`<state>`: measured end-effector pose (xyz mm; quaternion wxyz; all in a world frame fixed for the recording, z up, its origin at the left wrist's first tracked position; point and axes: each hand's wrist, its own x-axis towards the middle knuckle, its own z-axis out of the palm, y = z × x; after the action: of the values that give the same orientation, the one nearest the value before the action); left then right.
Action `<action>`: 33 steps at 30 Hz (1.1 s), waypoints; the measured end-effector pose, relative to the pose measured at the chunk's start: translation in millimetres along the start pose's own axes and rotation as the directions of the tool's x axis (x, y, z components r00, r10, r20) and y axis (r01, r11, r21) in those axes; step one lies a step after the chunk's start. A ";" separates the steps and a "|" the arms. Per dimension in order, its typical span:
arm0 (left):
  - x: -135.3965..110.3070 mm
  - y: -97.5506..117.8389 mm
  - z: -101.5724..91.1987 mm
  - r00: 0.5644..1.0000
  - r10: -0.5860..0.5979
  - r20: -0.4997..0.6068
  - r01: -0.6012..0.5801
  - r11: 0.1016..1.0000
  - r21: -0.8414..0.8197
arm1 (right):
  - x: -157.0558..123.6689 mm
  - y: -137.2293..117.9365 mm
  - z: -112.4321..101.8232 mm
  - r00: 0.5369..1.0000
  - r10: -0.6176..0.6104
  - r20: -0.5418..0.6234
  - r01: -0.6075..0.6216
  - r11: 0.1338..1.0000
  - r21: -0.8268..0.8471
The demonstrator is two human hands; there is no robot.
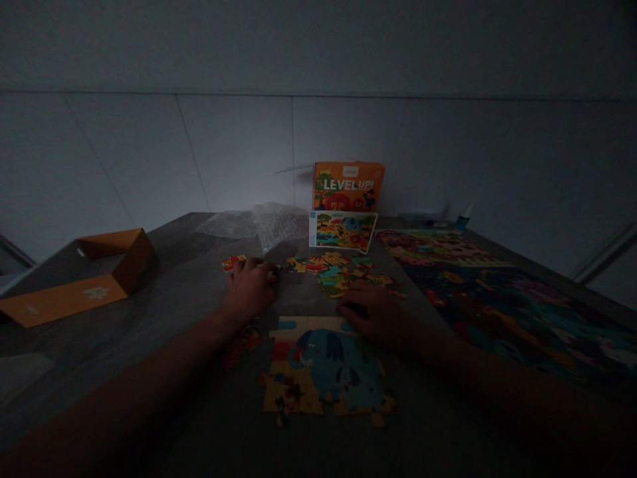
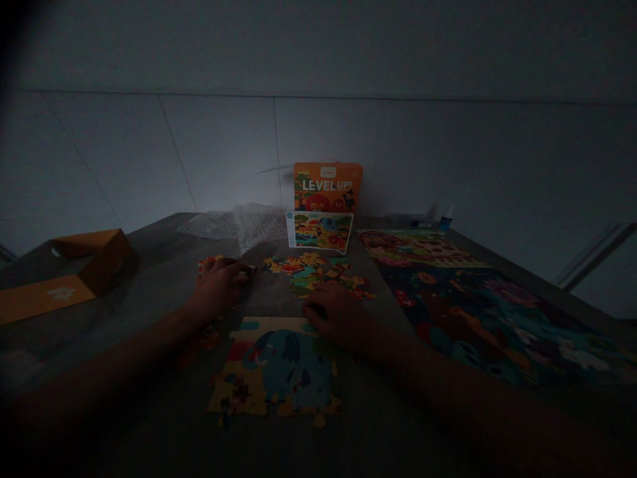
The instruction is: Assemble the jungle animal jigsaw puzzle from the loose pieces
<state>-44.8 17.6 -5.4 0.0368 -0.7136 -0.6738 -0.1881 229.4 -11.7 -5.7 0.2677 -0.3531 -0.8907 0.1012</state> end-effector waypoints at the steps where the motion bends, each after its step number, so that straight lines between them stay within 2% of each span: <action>1: 0.4 0.5 -0.2 0.999 0.053 -0.012 -0.053 0.998 -0.016 | -0.1 -0.2 -0.4 1.000 0.002 0.000 -0.002 1.000 -0.003; 3: 0.3 2.8 -0.9 0.981 0.192 -0.009 -0.192 0.980 -0.048 | -0.3 -1.2 -1.0 1.000 0.005 -0.001 -0.005 1.000 -0.020; 6: -2.3 6.7 -0.9 0.934 0.346 0.083 -0.341 0.937 -0.073 | 0.2 -3.5 -1.4 1.000 0.016 0.004 -0.016 0.999 -0.038; 10: -5.3 6.7 2.7 0.907 0.378 0.186 -0.375 0.926 -0.055 | 1.2 -4.1 -0.9 0.999 0.046 -0.027 -0.048 0.997 -0.064; 15: -5.9 7.9 -0.4 0.899 0.400 0.176 -0.397 0.916 -0.055 | 0.8 3.3 1.3 0.964 0.194 -0.182 -0.231 0.950 -0.212; 17: -8.2 12.2 -5.4 0.881 0.441 0.170 -0.435 0.897 -0.073 | 0.5 5.7 1.8 0.964 0.204 -0.169 -0.243 0.936 -0.256; 19: -12.0 17.5 -10.6 0.841 0.514 0.167 -0.500 0.858 -0.118 | 0.3 6.8 1.9 0.979 0.176 -0.105 -0.198 0.941 -0.274; 21: -16.1 22.0 -14.8 0.779 0.602 0.176 -0.577 0.798 -0.175 | 0.3 7.0 1.7 0.991 0.128 -0.046 -0.136 0.956 -0.262; 23: -19.1 24.7 -17.2 0.724 0.661 0.196 -0.627 0.750 -0.212 | 0.3 6.9 1.6 0.996 0.087 -0.023 -0.090 0.970 -0.228; 24: -20.0 25.2 -17.7 0.712 0.671 0.206 -0.635 0.741 -0.219 | 0.3 6.8 1.5 0.997 0.076 -0.015 -0.078 0.975 -0.207; 29: -19.9 23.3 -13.8 0.740 0.642 0.202 -0.607 0.766 -0.212 | 0.5 4.6 0.5 0.998 0.046 0.033 -0.042 0.991 -0.125; 33: -18.8 21.8 -9.1 0.762 0.626 0.167 -0.591 0.777 -0.218 | 0.4 2.8 0.0 0.996 -0.071 0.062 0.075 0.995 -0.067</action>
<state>-25.9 -4.9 1.5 -0.0370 -0.9112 -0.3882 -0.1330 230.8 -9.4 -6.6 0.2324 -0.3260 -0.9136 0.0710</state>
